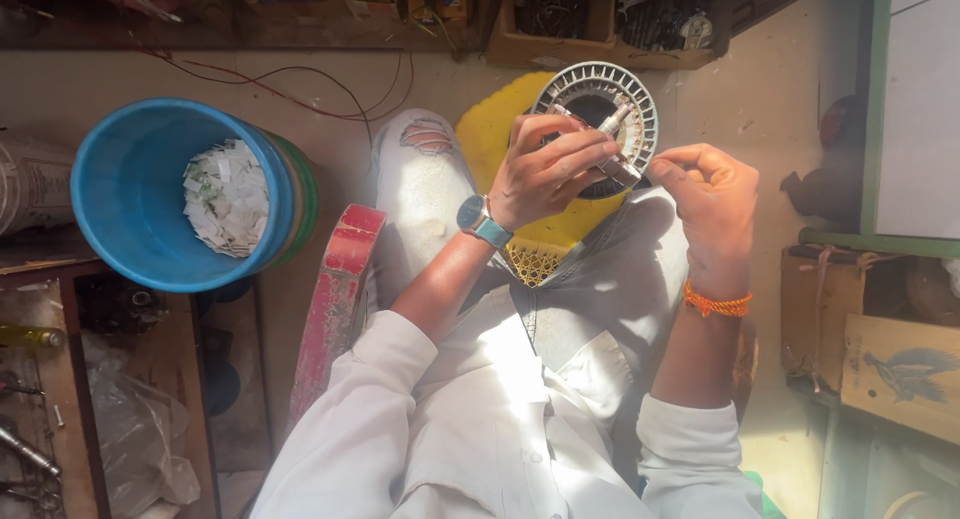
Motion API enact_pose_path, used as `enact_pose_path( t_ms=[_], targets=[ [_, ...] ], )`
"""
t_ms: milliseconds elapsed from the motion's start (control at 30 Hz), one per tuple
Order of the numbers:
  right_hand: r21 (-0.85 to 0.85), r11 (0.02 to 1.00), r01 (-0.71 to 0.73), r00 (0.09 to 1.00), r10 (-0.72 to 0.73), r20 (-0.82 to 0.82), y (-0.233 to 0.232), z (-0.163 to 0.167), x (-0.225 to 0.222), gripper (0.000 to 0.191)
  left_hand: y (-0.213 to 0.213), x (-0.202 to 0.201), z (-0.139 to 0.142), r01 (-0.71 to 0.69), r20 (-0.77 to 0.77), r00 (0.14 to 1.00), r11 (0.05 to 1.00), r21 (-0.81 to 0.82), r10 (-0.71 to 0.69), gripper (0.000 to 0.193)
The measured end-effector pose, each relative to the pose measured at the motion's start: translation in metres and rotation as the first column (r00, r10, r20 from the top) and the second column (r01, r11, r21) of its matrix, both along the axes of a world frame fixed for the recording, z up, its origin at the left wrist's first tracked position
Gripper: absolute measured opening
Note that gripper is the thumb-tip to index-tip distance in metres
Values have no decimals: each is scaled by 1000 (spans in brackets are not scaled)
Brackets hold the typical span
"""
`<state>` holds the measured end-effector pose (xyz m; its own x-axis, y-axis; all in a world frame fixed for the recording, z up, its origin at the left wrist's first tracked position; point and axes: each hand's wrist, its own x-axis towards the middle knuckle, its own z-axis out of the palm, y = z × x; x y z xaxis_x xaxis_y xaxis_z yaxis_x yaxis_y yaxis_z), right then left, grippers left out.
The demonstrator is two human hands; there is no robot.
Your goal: The person sits on a chair holding a small cylindrical motor-like component on their lap and works on it with both hands, using a thin rod to press and position small parts around its rim, turning the component as they work.
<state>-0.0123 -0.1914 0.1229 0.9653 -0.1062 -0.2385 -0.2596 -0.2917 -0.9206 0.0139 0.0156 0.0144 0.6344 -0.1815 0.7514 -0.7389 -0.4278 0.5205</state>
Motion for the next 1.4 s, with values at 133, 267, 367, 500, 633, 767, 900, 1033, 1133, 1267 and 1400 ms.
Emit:
enact_pose_path(
  t_ms=[133, 267, 367, 500, 633, 767, 900, 1033, 1133, 1267, 1400],
  targets=[
    [59, 998, -14, 1000, 13, 21, 1, 12, -8, 14, 5, 6, 0, 61, -60, 997, 997, 56, -57, 53],
    [-55, 998, -17, 1000, 19, 25, 10, 18, -16, 16, 4, 6, -5, 78, -199, 978, 996, 37, -69, 52],
    [-162, 986, -35, 998, 42, 38, 20, 17, -25, 15, 3, 6, -8, 75, -193, 978, 997, -18, -77, 54],
    [-399, 915, -57, 985, 116, 126, 37, 12, -34, 14, 4, 6, -8, 97, -171, 980, 995, -21, -99, 56],
    [-464, 882, -79, 966, 182, 182, 48, 7, -40, 8, 3, 9, -7, 88, -102, 991, 996, -27, -90, 54],
    [-474, 876, -85, 938, 231, 259, 57, 4, -43, 6, 3, 9, -6, 103, -72, 992, 992, -69, -108, 48],
    [-419, 904, -84, 901, 248, 355, 61, -2, -45, 7, 2, 6, -4, 87, -126, 987, 992, -90, -98, 41],
    [-467, 880, -84, 904, 265, 335, 57, -14, -45, 9, 1, 6, -4, 78, -137, 987, 995, -57, -85, 37],
    [-504, 860, -76, 846, 323, 424, 61, -32, -44, 11, 0, 4, -9, 23, -20, 1000, 997, 75, -22, 31],
    [-464, 885, -44, 897, 240, 372, 68, -43, -48, 10, 2, -1, -16, -21, 156, 988, 1000, -2, 21, 41],
    [-395, 911, -123, 901, 269, 340, 62, -26, -50, 13, -9, -17, -23, -70, 101, 992, 991, -111, 81, 37]
  ],
)
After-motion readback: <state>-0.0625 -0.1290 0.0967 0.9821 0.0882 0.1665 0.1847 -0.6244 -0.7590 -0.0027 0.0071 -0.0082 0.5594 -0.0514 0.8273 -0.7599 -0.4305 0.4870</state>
